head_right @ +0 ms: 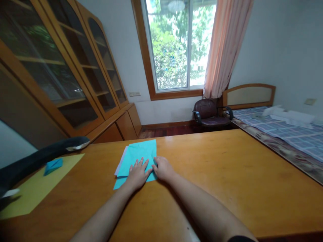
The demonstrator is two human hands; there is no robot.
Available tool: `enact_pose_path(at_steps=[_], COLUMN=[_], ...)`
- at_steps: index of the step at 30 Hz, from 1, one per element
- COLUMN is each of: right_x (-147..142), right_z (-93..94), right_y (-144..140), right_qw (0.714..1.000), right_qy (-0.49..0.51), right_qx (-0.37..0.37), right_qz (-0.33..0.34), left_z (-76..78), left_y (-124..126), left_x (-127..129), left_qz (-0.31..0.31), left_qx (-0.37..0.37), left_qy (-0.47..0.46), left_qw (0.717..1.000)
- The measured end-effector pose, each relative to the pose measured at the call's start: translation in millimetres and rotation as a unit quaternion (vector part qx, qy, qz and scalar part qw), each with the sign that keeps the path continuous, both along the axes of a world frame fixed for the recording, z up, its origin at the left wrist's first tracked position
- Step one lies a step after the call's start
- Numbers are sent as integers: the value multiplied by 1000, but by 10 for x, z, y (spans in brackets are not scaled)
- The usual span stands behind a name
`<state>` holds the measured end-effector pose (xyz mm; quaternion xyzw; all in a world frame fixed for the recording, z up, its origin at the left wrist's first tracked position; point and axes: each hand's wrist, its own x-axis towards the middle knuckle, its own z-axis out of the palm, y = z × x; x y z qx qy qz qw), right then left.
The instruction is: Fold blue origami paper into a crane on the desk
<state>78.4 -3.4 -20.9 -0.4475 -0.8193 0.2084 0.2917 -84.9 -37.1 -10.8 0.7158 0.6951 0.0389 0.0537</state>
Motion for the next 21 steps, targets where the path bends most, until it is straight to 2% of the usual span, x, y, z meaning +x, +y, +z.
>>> enact_pose_path(at_steps=[4,9,13,16,18,21], right_x=[108,402,724,928,1022,1106], right_z=[13,30,177,372,503,638], right_y=[31,49,44,95,160,263], right_qw=[999,999,997,982,973,978], right_qy=[23,-14,-73,-160,-196,-165], right_qx=[-23,-39,-31,-90,-120,-114], right_qz=[3,-11,21,52,10,-54], left_z=[-61,-19,90,325,527,772], left_y=[86,167,206,269,318,362], left_x=[-253,-785,-1002,-950,-809,-467], left_qz=[-14,-31,-4,2,-29,-57], left_qx=[1,-13,-25,20,81,92], left_qy=[10,17,5,-23,-79,-97], left_qw=[1000,999,1000,1000,993,989])
